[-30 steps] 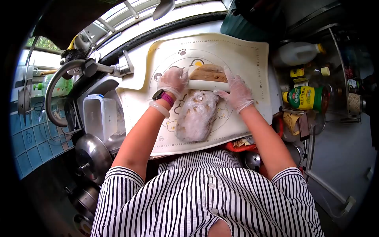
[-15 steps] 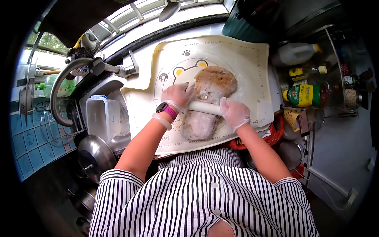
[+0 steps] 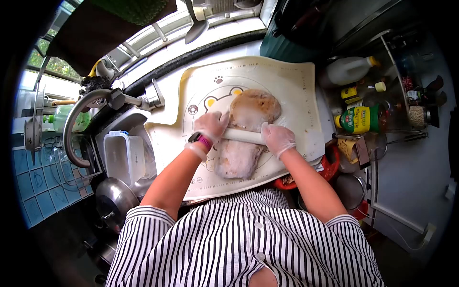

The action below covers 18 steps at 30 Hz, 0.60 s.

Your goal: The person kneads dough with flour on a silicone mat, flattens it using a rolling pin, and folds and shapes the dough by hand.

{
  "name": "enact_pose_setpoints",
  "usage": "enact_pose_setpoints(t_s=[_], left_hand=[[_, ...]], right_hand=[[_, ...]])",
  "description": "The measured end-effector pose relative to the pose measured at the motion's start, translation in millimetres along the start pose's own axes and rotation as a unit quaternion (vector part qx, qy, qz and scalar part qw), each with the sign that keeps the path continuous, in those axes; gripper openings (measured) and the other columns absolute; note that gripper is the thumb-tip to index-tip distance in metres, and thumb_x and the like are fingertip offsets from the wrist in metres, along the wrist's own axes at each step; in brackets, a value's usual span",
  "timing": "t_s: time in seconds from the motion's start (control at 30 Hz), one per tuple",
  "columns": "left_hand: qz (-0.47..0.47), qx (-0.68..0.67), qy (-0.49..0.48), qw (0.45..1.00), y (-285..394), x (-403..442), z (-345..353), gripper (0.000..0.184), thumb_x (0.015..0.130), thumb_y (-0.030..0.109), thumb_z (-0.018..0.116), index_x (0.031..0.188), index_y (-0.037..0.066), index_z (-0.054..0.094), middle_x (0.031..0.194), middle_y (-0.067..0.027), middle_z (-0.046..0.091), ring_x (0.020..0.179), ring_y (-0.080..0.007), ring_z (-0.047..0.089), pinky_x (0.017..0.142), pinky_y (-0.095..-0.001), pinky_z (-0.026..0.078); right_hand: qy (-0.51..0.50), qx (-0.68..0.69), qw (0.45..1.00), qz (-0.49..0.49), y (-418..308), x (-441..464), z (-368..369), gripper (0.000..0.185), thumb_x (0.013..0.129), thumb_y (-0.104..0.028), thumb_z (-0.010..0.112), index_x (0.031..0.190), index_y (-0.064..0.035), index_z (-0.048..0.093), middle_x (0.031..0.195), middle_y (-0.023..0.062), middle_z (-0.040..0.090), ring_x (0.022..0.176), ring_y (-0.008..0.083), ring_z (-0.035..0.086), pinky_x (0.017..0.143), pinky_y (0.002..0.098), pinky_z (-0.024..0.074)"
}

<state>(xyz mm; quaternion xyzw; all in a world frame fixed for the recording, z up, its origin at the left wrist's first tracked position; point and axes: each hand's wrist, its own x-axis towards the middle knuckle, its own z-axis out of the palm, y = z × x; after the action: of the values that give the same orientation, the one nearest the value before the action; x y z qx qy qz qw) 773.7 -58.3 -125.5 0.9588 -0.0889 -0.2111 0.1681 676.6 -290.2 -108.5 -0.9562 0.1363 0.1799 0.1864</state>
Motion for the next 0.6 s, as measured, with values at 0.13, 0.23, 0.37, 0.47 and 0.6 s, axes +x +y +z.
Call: enact_pose_setpoints(t_s=[0.13, 0.23, 0.37, 0.47, 0.6], left_hand=[[0.044, -0.057, 0.01, 0.997, 11.9, -11.5, -32.7, 0.064, 0.108, 0.06, 0.044, 0.087, 0.008, 0.075, 0.083, -0.0207, 0.075, 0.079, -0.0397, 0.073, 0.074, -0.0496, 0.055], [0.043, -0.071, 0.043, 0.996, 15.2, 17.3, -28.0, 0.061, 0.109, 0.055, 0.042, 0.09, 0.007, 0.076, 0.085, -0.0213, 0.074, 0.079, -0.04, 0.073, 0.076, -0.0513, 0.057], [0.091, -0.001, 0.105, 0.99, -2.5, 32.0, 16.5, 0.038, 0.101, 0.039, 0.053, 0.084, 0.011, 0.071, 0.081, -0.0183, 0.072, 0.071, -0.0397, 0.072, 0.064, -0.0505, 0.056], [0.117, -0.031, 0.151, 0.981, -1.0, 35.3, 15.2, 0.037, 0.102, 0.038, 0.054, 0.082, 0.011, 0.069, 0.079, -0.0172, 0.069, 0.07, -0.039, 0.071, 0.062, -0.0503, 0.055], [0.124, -0.012, 0.146, 0.981, 0.9, 40.3, 17.3, 0.048, 0.106, 0.041, 0.048, 0.075, 0.009, 0.066, 0.074, -0.0192, 0.067, 0.069, -0.0379, 0.068, 0.064, -0.0496, 0.053]], right_hand=[[-0.004, -0.03, 1.0, 0.009, -9.5, -12.4, -50.7, 0.06, 0.109, -0.046, 0.033, 0.097, -0.009, 0.079, 0.101, 0.0202, 0.077, 0.095, 0.0458, 0.072, 0.092, 0.0542, 0.0556], [0.057, -0.005, 0.998, 0.004, -6.8, 6.0, -41.1, 0.059, 0.109, -0.044, 0.034, 0.096, -0.0087, 0.079, 0.099, 0.0221, 0.076, 0.095, 0.0452, 0.073, 0.091, 0.054, 0.056], [0.033, -0.014, 0.999, 0.021, 14.0, 22.1, 16.6, 0.047, 0.106, -0.039, 0.042, 0.088, -0.0097, 0.075, 0.094, 0.0195, 0.076, 0.089, 0.0445, 0.072, 0.082, 0.0574, 0.0563], [0.162, 0.005, 0.982, -0.095, 26.0, 30.6, 29.7, 0.03, 0.101, -0.03, 0.051, 0.08, -0.013, 0.065, 0.082, 0.0167, 0.071, 0.076, 0.0434, 0.068, 0.071, 0.0573, 0.055], [0.073, 0.01, 0.997, -0.016, 19.2, 32.7, 14.6, 0.037, 0.105, -0.036, 0.047, 0.093, -0.0111, 0.071, 0.098, 0.018, 0.075, 0.093, 0.0451, 0.07, 0.079, 0.0575, 0.055]])
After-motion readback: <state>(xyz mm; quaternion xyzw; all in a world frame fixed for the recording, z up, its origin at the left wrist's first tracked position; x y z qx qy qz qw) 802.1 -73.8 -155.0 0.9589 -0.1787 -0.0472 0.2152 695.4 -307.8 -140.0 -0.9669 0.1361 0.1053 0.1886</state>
